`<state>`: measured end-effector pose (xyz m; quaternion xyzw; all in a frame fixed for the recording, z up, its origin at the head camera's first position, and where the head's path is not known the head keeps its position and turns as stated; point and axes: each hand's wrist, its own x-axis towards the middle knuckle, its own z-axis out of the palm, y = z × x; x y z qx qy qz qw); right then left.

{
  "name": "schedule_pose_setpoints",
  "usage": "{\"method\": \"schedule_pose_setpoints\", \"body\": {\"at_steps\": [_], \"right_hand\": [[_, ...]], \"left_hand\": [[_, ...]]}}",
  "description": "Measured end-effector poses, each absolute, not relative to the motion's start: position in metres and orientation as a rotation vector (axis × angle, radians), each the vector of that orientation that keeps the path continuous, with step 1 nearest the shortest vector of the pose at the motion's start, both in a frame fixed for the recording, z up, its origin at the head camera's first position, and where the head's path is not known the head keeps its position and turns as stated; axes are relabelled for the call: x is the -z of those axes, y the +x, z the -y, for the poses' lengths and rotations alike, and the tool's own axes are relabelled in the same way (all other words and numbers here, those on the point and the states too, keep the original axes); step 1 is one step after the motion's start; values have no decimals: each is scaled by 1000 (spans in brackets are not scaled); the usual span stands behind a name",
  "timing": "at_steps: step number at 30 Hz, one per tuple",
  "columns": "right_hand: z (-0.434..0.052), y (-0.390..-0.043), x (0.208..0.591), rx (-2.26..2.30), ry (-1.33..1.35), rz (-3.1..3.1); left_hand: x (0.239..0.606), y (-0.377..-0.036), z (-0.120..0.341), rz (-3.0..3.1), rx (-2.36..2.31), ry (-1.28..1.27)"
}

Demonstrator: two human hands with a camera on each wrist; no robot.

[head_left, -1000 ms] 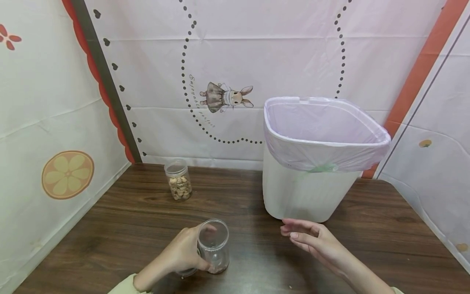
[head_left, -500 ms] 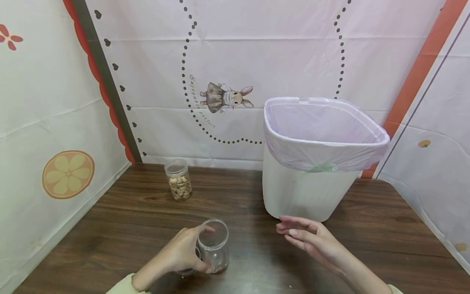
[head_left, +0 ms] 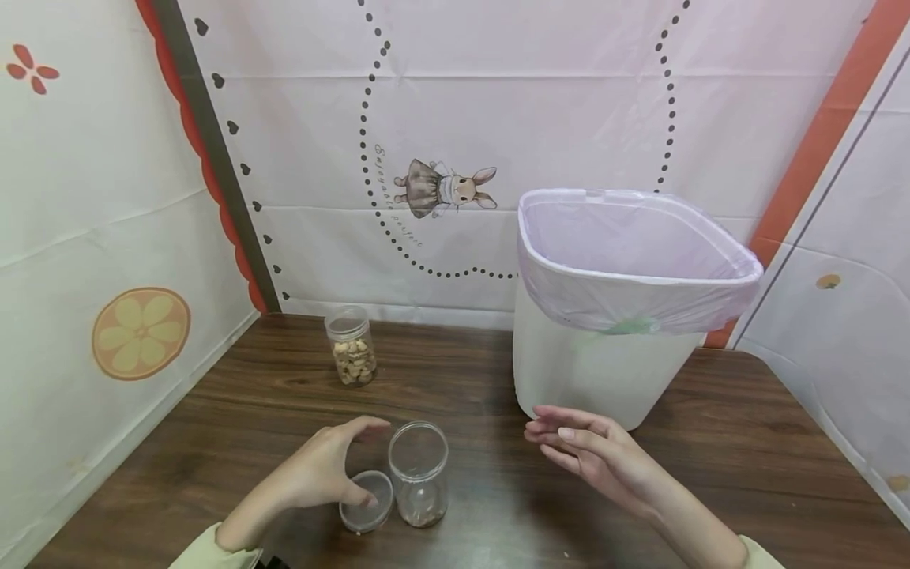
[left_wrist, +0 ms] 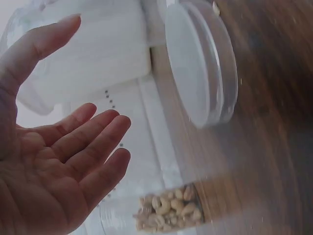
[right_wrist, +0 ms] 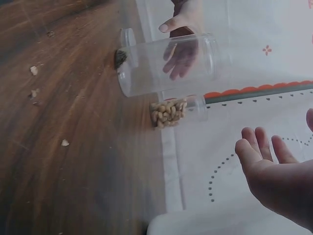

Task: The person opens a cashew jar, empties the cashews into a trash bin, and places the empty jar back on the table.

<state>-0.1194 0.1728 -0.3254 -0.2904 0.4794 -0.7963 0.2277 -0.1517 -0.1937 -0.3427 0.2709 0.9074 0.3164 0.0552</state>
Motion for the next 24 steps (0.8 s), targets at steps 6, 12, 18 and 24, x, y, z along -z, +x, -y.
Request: {"method": "schedule_pose_setpoints", "body": {"at_steps": [6,12,18,24], "right_hand": [[-166,-125,320,2183,-805,-1356],[-160,-130,318,2177,-787,-1386],[-153,-138,316,2187,-769,-1397],[-143,-147,313,2194,-736,-1448]], "left_hand": [[339,-159,211,-2832,-995,738],[337,-168,228,-2890,-1050,669],[340,-178,237,-2941,-1087,623],[340,-185,244,-2949,-1102,585]]}}
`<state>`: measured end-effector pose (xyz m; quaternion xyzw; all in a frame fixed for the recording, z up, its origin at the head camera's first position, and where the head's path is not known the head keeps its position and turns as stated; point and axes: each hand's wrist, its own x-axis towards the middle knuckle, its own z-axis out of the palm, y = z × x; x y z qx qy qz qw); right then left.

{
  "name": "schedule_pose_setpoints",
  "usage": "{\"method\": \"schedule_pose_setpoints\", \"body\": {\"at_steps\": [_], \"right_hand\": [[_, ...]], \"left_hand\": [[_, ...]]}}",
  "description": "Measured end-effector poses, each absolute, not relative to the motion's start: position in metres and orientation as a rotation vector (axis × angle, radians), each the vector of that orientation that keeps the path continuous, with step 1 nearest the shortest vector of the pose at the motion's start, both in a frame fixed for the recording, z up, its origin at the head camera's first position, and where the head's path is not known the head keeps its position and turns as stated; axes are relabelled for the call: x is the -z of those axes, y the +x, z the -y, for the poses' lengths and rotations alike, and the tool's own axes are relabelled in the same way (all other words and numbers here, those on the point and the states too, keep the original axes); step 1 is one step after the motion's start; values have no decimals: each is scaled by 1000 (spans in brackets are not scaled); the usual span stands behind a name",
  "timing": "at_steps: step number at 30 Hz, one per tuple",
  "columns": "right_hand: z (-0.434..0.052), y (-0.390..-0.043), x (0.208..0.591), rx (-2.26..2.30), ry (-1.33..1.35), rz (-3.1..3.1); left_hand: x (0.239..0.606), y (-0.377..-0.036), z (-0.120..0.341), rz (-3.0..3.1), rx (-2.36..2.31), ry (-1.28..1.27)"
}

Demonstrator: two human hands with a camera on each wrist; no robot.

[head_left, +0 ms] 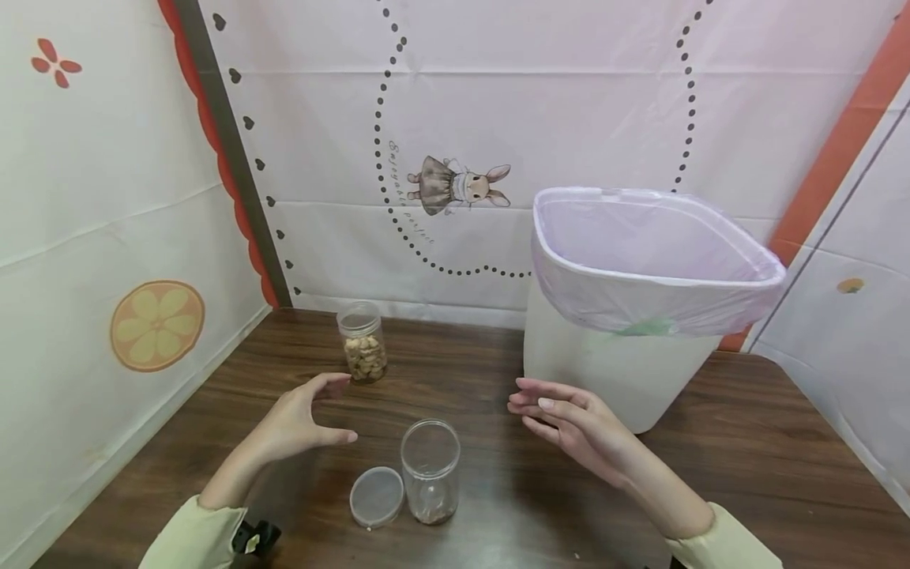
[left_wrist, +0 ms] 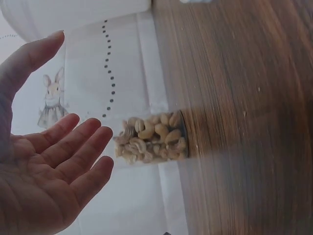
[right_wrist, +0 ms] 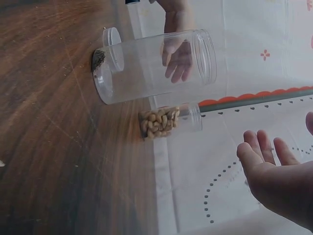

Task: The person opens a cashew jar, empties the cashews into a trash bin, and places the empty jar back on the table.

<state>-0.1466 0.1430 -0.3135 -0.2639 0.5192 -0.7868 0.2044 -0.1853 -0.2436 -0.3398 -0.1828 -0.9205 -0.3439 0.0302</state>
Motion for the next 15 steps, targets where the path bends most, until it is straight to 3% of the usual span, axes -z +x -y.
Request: {"method": "schedule_pose_setpoints", "body": {"at_steps": [15], "right_hand": [[-119,-173,309,2201,-512,-1595]], "left_hand": [[341,-197,251,2796,1094,-468]]}}
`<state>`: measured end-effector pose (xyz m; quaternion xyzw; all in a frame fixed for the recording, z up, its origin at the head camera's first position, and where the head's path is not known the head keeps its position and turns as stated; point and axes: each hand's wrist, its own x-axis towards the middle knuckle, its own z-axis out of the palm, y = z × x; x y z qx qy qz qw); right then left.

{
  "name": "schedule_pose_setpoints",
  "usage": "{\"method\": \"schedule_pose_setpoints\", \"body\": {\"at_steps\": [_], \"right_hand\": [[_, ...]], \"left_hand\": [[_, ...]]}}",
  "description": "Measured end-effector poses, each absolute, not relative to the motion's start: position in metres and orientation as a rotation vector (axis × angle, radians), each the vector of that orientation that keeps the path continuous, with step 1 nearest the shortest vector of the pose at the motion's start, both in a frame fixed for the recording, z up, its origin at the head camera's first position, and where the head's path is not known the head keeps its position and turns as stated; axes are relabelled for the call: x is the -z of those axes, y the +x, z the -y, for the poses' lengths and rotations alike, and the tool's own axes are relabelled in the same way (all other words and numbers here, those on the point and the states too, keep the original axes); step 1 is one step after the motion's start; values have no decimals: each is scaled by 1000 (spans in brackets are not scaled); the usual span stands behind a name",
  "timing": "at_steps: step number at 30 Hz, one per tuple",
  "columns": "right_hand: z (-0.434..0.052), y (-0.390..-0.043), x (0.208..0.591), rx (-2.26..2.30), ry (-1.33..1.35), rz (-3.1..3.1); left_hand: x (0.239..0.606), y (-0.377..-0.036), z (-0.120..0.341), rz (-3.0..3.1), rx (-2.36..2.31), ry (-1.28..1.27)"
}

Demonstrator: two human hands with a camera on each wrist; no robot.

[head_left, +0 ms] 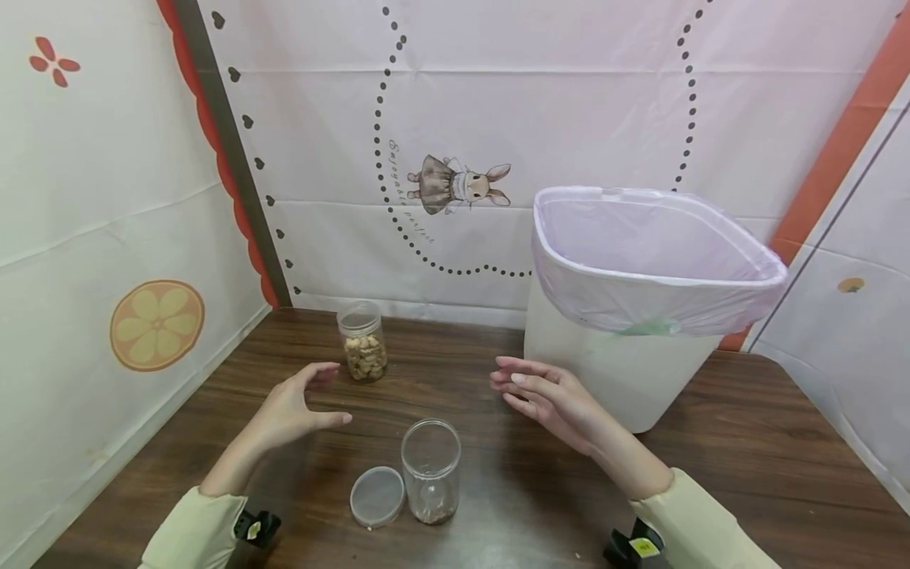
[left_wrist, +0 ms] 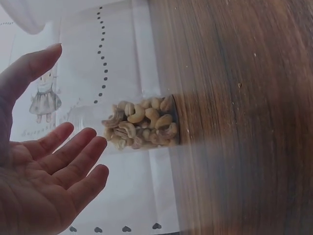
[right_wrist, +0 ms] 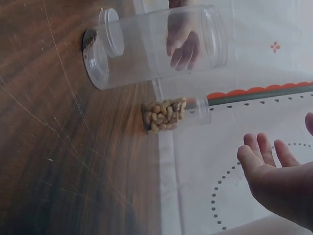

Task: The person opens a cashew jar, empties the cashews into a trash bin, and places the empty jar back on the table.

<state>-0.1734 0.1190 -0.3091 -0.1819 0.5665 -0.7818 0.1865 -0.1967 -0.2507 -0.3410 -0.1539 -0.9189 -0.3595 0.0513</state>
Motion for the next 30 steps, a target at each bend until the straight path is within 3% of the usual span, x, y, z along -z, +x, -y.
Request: {"method": "schedule_pose_setpoints", "body": {"at_steps": [30], "right_hand": [[-54,-243,318,2205,-322,-1764]], "left_hand": [[347,-237,258,2807,1287,-247]]}}
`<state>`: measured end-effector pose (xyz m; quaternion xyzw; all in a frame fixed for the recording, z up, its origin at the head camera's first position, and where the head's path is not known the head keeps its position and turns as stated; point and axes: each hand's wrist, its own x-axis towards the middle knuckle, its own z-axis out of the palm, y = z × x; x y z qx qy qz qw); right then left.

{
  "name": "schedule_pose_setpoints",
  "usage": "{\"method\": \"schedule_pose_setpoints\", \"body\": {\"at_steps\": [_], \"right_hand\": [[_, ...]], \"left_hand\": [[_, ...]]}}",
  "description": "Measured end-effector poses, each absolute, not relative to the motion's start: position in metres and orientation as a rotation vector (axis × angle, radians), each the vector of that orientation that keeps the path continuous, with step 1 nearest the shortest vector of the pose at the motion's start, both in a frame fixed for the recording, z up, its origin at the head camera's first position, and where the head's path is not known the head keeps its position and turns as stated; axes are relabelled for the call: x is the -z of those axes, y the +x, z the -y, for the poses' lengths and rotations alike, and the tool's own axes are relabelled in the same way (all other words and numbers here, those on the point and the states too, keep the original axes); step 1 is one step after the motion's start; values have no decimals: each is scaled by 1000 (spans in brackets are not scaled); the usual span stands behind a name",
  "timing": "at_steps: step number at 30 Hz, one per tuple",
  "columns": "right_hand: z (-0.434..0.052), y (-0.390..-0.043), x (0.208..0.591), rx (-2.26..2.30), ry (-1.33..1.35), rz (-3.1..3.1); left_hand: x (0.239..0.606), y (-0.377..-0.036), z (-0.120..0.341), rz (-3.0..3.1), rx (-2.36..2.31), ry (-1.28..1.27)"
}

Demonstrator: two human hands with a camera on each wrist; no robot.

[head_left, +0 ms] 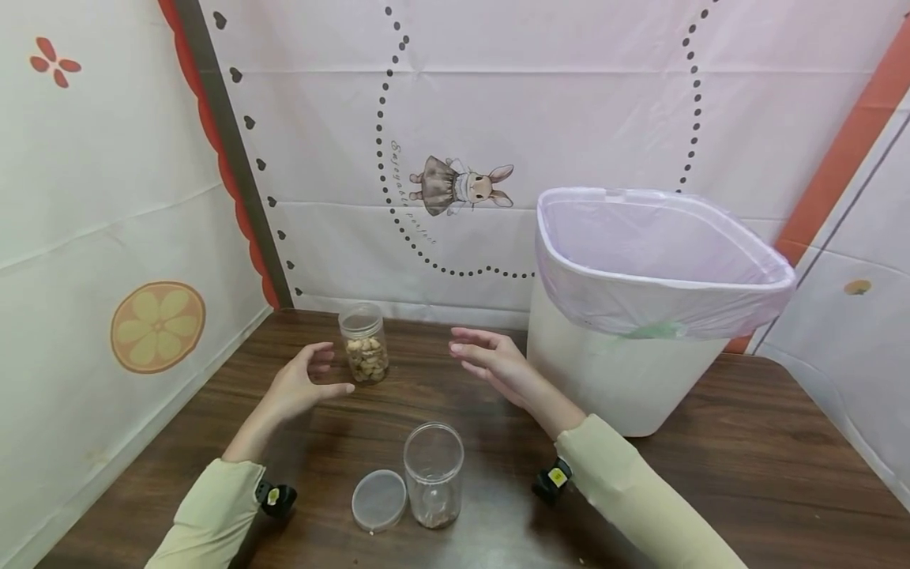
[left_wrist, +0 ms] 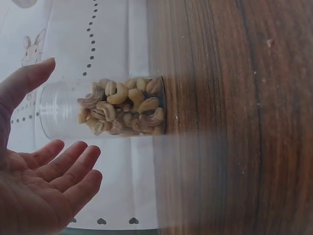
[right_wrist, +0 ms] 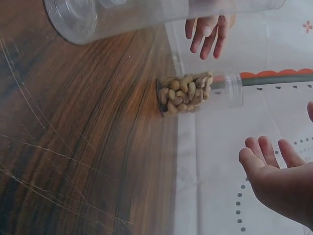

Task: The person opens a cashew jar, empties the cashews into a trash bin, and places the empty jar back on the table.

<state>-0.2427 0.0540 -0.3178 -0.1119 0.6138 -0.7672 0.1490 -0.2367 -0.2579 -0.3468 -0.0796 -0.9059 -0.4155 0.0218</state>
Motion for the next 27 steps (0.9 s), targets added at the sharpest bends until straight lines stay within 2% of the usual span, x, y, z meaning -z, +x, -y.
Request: {"method": "schedule_pose_setpoints", "body": {"at_steps": [16,27], "right_hand": [[-20,-278,317,2026,-413,-1977],[5,-296,321,1956,-401,-2051]], "left_hand": [[365,-264,262,2788,1426,-145],[372,-280,258,2807,1498,-172]]}}
